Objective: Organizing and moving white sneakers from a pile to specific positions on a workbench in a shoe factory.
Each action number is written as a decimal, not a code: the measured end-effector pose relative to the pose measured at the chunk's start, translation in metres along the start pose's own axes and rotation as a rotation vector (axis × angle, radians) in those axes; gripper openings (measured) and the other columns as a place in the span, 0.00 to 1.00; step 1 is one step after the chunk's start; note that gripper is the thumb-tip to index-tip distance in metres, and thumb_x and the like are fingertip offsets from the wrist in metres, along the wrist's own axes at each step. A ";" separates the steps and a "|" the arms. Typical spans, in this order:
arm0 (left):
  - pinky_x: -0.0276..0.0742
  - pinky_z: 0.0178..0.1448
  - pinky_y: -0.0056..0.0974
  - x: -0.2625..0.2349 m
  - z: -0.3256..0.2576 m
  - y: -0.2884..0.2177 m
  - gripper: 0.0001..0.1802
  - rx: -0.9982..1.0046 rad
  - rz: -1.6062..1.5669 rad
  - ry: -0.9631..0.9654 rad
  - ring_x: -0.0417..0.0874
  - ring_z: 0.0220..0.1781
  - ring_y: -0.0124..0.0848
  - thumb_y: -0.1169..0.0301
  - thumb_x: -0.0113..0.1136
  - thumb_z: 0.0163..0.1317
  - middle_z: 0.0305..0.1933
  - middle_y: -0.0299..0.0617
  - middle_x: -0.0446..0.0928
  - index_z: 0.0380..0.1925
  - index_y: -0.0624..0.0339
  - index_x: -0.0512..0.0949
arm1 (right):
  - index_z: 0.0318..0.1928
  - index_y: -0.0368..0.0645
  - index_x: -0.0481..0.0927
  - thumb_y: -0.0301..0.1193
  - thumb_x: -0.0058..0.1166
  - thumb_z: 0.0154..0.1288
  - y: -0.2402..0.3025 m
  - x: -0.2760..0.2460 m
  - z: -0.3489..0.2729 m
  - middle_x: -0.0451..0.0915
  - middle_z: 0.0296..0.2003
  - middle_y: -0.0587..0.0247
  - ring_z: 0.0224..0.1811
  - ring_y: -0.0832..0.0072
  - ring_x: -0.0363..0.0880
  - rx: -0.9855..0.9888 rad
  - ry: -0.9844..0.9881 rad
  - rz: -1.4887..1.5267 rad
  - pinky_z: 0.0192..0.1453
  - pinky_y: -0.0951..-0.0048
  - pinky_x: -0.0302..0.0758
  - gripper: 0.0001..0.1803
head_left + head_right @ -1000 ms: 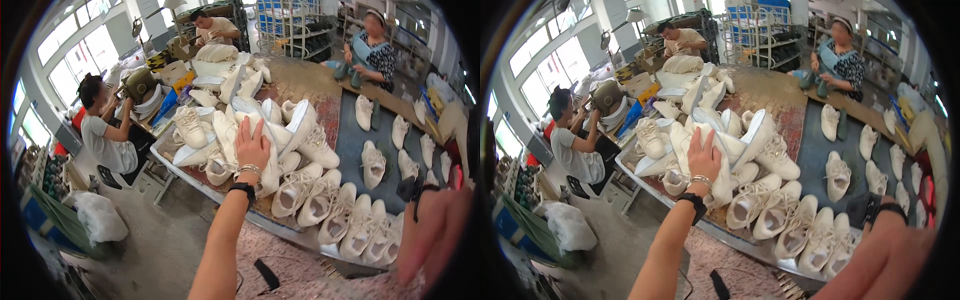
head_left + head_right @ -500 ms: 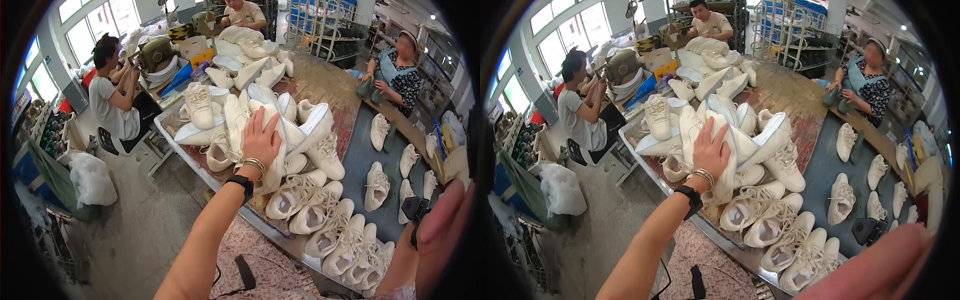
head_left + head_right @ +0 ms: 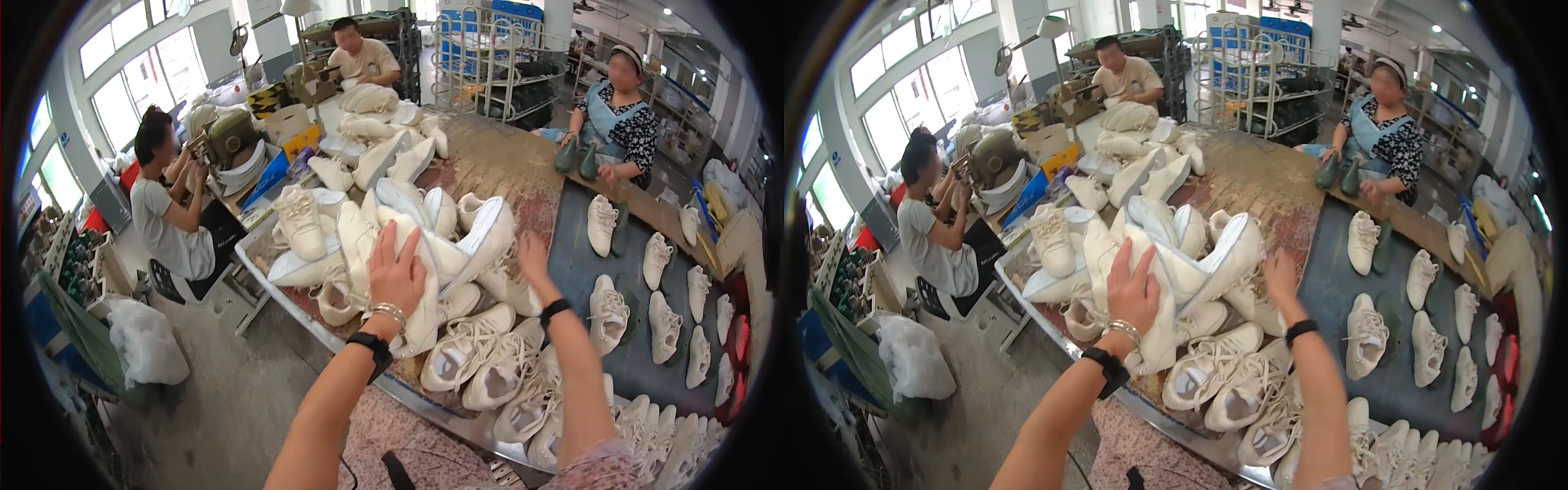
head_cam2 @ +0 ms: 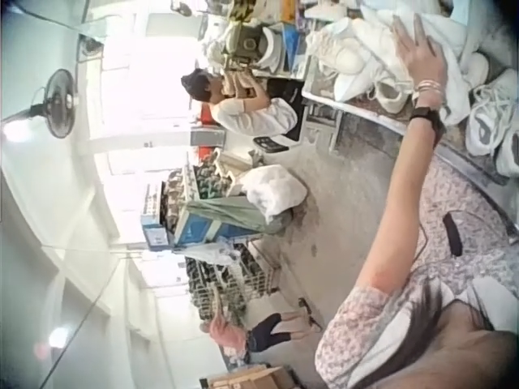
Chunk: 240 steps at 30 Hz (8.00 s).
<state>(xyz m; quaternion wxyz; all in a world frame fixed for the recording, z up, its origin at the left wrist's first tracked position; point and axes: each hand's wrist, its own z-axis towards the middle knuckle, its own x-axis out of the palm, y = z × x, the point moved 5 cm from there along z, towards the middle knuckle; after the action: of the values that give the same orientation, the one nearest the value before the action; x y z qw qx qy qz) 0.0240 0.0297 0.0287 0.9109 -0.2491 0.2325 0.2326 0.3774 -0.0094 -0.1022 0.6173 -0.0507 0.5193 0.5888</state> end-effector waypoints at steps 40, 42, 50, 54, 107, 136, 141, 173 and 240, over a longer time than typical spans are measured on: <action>0.63 0.73 0.51 -0.007 0.000 0.006 0.29 0.029 0.016 -0.030 0.67 0.72 0.56 0.74 0.56 0.60 0.72 0.61 0.63 0.64 0.52 0.76 | 0.40 0.45 0.80 0.42 0.42 0.75 0.022 0.023 -0.043 0.81 0.41 0.52 0.37 0.51 0.83 0.118 -0.230 -0.226 0.40 0.50 0.79 0.17; 0.63 0.73 0.51 -0.008 -0.002 0.006 0.29 0.027 0.020 -0.030 0.67 0.72 0.56 0.74 0.56 0.60 0.73 0.61 0.63 0.64 0.52 0.76 | 0.39 0.44 0.79 0.40 0.44 0.74 0.022 0.022 -0.045 0.81 0.39 0.53 0.36 0.52 0.82 0.136 -0.271 -0.235 0.38 0.52 0.79 0.16; 0.63 0.73 0.52 -0.013 -0.001 0.005 0.28 0.033 0.019 -0.023 0.67 0.72 0.56 0.74 0.56 0.60 0.72 0.61 0.64 0.64 0.51 0.76 | 0.38 0.44 0.77 0.36 0.47 0.71 0.033 0.024 -0.046 0.80 0.36 0.54 0.33 0.57 0.82 -0.179 -0.374 -0.393 0.31 0.55 0.79 0.11; 0.64 0.72 0.53 -0.005 0.001 0.006 0.28 0.037 -0.019 -0.028 0.67 0.72 0.57 0.74 0.56 0.60 0.72 0.61 0.64 0.64 0.51 0.76 | 0.39 0.43 0.77 0.35 0.48 0.70 0.015 0.028 -0.041 0.81 0.38 0.55 0.34 0.57 0.82 -0.077 -0.315 -0.425 0.31 0.55 0.80 0.10; 0.63 0.72 0.53 -0.010 -0.001 0.005 0.28 0.012 0.024 -0.006 0.67 0.72 0.57 0.74 0.55 0.59 0.72 0.62 0.64 0.63 0.54 0.76 | 0.43 0.44 0.79 0.38 0.45 0.73 0.025 0.026 -0.045 0.80 0.42 0.52 0.37 0.53 0.83 -0.032 -0.252 -0.322 0.37 0.51 0.80 0.13; 0.63 0.73 0.52 -0.005 0.002 0.007 0.30 0.020 0.028 -0.016 0.66 0.73 0.55 0.75 0.57 0.59 0.73 0.58 0.63 0.65 0.48 0.74 | 0.52 0.41 0.79 0.40 0.48 0.71 0.002 0.016 -0.020 0.78 0.55 0.46 0.56 0.49 0.77 0.445 0.189 0.109 0.58 0.53 0.75 0.18; 0.63 0.72 0.53 -0.010 -0.005 0.011 0.31 0.052 0.015 -0.020 0.66 0.73 0.56 0.76 0.57 0.59 0.73 0.58 0.62 0.65 0.48 0.73 | 0.54 0.31 0.78 0.44 0.59 0.67 0.029 -0.018 -0.039 0.80 0.51 0.45 0.51 0.61 0.81 0.363 0.185 0.598 0.53 0.63 0.79 0.27; 0.64 0.72 0.55 0.003 -0.003 0.017 0.28 -0.003 -0.027 0.137 0.66 0.72 0.65 0.80 0.43 0.56 0.73 0.72 0.58 0.59 0.70 0.75 | 0.65 0.46 0.68 0.50 0.70 0.52 -0.179 -0.050 0.148 0.69 0.60 0.46 0.66 0.49 0.67 0.545 -0.288 -0.224 0.63 0.52 0.72 0.43; 0.66 0.71 0.53 0.008 0.001 0.006 0.31 0.035 -0.037 0.029 0.68 0.72 0.57 0.77 0.53 0.59 0.74 0.59 0.62 0.65 0.49 0.74 | 0.57 0.32 0.78 0.23 0.52 0.63 -0.216 -0.086 -0.110 0.83 0.49 0.54 0.47 0.66 0.82 0.958 -0.092 0.745 0.48 0.65 0.78 0.21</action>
<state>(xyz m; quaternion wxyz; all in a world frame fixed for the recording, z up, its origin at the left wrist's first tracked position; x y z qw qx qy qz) 0.0274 0.0373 0.0233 0.9159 -0.2406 0.2450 0.2079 0.5017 -0.2069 -0.2103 0.3459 0.4433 0.6821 0.4675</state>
